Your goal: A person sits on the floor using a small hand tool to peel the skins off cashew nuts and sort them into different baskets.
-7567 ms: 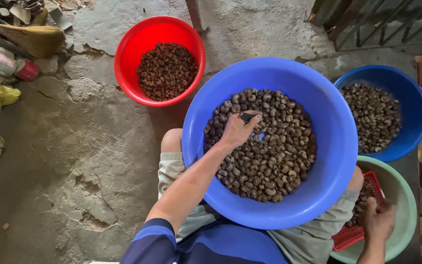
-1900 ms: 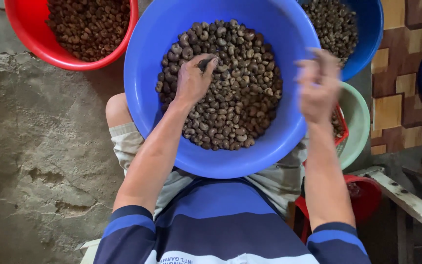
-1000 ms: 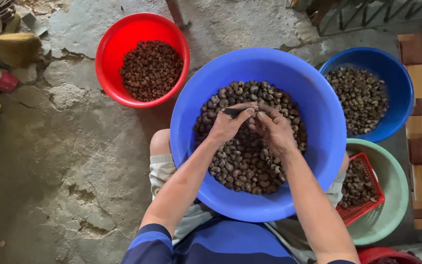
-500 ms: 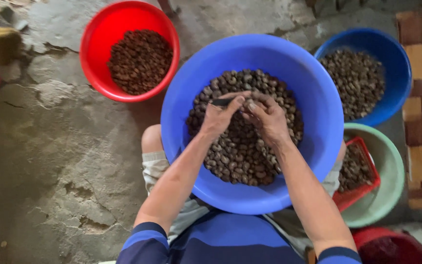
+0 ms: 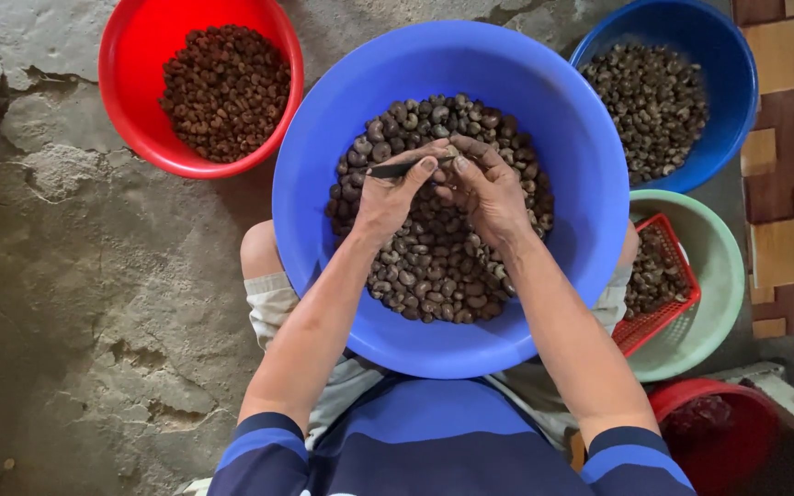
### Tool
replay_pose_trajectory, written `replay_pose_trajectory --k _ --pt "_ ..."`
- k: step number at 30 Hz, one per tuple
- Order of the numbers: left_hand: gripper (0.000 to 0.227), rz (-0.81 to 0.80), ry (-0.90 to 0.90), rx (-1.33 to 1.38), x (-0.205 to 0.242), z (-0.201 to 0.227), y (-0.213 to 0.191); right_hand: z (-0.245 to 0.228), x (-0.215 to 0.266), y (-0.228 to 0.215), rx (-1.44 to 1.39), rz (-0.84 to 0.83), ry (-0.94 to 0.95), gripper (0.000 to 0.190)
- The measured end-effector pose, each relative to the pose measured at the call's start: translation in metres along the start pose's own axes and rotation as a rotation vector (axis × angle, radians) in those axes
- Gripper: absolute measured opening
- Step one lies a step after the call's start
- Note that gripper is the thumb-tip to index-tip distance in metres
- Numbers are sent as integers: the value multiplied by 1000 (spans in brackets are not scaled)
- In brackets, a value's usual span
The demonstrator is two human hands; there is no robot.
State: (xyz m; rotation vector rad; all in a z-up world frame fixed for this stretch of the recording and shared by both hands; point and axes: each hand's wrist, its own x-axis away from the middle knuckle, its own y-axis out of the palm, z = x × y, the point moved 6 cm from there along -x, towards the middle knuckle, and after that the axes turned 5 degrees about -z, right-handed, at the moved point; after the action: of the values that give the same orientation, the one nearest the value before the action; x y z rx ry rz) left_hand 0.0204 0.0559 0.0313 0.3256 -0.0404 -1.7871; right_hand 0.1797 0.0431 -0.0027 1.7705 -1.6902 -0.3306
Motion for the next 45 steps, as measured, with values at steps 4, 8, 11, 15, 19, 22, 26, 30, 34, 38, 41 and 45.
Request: replay_pose_trajectory --k 4,8,11,15,19,22,26,30,34,38,41,45 --pt "30 -24 -52 -14 3 -2 -6 2 1 0 65 -61 -10 42" --pt "28 -33 -78 26 4 -3 -4 -1 1 4 83 -69 -56 42" --pt "31 -55 -36 -1 3 -1 0 -1 -1 -1 121 -53 -89 38" --pt "32 -32 -29 -50 3 0 0 -1 -2 -5 204 -53 -142 37" --pt "34 -59 -26 -92 2 8 3 -11 1 -1 291 -13 -201 34" --pt "30 -32 -36 -92 2 5 -1 -13 3 3 287 7 -206 33" --pt "27 11 -37 -31 1 6 -5 -14 5 7 260 4 -194 34" --pt "27 -22 -16 26 1 3 1 -13 5 1 225 11 -184 33" --pt "29 -5 -65 -4 1 8 -5 -13 7 11 155 -19 -137 33" --pt "25 3 -3 -20 1 0 -2 -15 7 11 168 -55 -126 31" --pt "25 27 -39 -48 1 -8 -6 -15 7 9 166 -70 -119 31" --pt "26 -33 0 -15 1 -5 1 -19 6 10 310 -56 -180 29"
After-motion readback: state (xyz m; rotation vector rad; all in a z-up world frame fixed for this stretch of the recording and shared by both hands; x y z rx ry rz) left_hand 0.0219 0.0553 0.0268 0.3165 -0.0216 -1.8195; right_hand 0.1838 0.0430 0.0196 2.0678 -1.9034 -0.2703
